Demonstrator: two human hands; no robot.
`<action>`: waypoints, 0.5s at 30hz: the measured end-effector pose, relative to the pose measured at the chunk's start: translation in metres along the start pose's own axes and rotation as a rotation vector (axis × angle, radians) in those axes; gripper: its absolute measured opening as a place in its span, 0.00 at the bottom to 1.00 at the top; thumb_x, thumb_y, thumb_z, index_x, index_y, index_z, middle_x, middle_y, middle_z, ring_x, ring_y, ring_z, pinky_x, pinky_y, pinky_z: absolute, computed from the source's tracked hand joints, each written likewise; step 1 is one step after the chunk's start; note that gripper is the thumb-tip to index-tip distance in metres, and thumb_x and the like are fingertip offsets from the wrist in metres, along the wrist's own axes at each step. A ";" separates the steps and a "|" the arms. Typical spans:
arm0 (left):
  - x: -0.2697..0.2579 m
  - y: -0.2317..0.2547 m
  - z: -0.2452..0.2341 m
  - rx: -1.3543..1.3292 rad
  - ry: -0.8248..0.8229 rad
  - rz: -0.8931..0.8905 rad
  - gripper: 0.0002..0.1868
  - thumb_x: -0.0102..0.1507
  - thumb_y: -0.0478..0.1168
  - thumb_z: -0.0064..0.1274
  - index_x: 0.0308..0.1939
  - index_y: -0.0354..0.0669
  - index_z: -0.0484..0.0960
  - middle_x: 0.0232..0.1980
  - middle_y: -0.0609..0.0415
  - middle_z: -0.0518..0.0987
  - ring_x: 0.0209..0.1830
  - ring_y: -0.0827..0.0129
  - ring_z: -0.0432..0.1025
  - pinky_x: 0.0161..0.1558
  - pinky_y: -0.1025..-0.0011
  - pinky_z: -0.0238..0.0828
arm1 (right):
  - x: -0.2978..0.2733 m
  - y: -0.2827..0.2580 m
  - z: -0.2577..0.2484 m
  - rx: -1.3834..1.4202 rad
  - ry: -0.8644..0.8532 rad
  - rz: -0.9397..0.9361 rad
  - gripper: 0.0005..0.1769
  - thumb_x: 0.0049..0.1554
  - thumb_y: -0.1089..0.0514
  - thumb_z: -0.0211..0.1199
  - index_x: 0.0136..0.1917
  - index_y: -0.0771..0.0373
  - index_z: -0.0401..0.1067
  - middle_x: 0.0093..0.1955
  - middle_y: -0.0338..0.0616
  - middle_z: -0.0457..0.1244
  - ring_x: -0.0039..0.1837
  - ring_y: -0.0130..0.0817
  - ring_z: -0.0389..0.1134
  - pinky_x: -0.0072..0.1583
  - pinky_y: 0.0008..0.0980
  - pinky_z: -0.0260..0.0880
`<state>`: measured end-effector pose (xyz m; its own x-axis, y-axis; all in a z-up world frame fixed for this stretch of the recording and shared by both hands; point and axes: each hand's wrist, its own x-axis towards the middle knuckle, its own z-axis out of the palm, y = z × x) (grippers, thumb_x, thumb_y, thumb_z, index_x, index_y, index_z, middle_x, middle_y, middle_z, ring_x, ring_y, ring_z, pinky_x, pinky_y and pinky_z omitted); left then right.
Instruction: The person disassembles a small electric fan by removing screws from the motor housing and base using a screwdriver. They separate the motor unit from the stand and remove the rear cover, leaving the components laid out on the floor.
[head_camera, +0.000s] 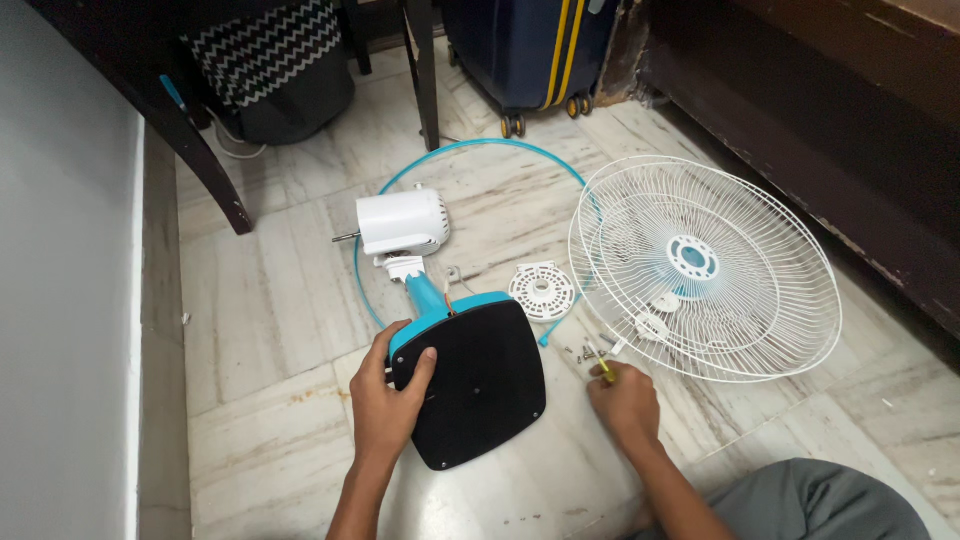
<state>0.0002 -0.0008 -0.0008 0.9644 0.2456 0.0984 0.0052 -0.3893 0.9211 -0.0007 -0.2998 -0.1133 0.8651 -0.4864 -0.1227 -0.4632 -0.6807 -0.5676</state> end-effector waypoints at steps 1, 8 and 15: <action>0.000 0.000 -0.001 -0.007 -0.015 -0.046 0.24 0.60 0.46 0.60 0.59 0.46 0.80 0.41 0.50 0.86 0.33 0.67 0.82 0.38 0.68 0.78 | 0.000 0.000 -0.002 0.002 0.018 0.013 0.16 0.49 0.57 0.65 0.51 0.52 0.82 0.45 0.51 0.73 0.49 0.48 0.74 0.54 0.44 0.73; -0.001 0.000 -0.001 -0.008 0.010 0.023 0.24 0.60 0.45 0.61 0.58 0.45 0.80 0.41 0.49 0.86 0.36 0.67 0.82 0.39 0.67 0.77 | -0.001 0.000 -0.001 0.003 -0.039 -0.033 0.15 0.50 0.57 0.63 0.51 0.52 0.83 0.44 0.53 0.72 0.47 0.49 0.74 0.54 0.44 0.73; -0.002 0.001 -0.002 -0.013 0.007 0.021 0.23 0.60 0.45 0.61 0.58 0.45 0.81 0.40 0.50 0.86 0.34 0.68 0.81 0.37 0.68 0.77 | -0.001 -0.002 0.007 0.013 0.005 -0.220 0.20 0.49 0.61 0.63 0.56 0.53 0.80 0.52 0.57 0.69 0.51 0.52 0.71 0.55 0.47 0.70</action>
<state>-0.0020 0.0003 0.0013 0.9622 0.2440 0.1207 -0.0187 -0.3833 0.9234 0.0009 -0.2942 -0.1172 0.9440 -0.3297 0.0091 -0.2610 -0.7636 -0.5906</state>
